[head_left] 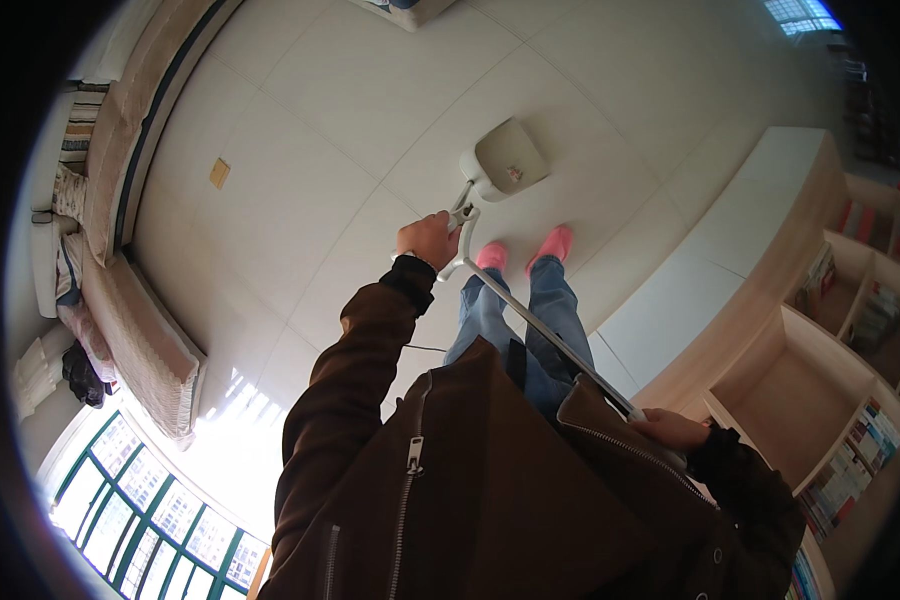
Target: The person sweeps a tiled living room floor with a broom and dustpan, moving debris toward the dustpan and collecting it. The person walks around furniture and a bookshelf while sweeping different sections of the floor.
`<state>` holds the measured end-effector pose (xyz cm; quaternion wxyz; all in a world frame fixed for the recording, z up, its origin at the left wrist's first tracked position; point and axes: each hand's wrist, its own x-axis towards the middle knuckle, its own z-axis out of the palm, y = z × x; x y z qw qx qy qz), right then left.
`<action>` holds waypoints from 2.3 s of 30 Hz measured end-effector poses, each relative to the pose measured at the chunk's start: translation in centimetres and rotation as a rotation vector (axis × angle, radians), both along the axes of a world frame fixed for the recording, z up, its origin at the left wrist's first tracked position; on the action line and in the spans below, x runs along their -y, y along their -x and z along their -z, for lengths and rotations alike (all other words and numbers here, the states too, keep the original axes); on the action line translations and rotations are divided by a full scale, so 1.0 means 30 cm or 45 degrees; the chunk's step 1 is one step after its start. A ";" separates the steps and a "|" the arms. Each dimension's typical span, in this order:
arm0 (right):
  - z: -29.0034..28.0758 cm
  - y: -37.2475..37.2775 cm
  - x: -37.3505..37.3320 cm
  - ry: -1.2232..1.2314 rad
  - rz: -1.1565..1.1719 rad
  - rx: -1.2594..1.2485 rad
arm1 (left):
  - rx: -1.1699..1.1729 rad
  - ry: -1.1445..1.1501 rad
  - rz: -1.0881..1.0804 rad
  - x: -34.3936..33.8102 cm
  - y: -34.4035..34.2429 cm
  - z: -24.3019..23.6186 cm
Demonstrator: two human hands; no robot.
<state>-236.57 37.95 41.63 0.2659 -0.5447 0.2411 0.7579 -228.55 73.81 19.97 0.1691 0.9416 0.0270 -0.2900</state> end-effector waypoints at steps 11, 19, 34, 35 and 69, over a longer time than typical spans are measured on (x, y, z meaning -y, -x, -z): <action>-0.410 -0.039 0.127 0.245 -0.425 0.242 | 0.057 -0.088 0.069 0.077 -0.182 0.027; -0.327 0.031 0.162 0.549 0.260 0.342 | 0.001 -0.116 0.019 0.070 -0.258 0.000; -0.013 -0.096 0.069 0.215 0.611 0.080 | 0.298 0.208 -0.632 -0.342 -0.191 -0.392; 0.022 -0.102 0.049 0.136 0.562 0.114 | 0.326 0.204 -0.650 -0.357 -0.183 -0.414; 0.627 -1.186 0.731 0.067 0.490 0.904 | 0.453 -0.008 -1.373 -0.081 -0.097 -0.522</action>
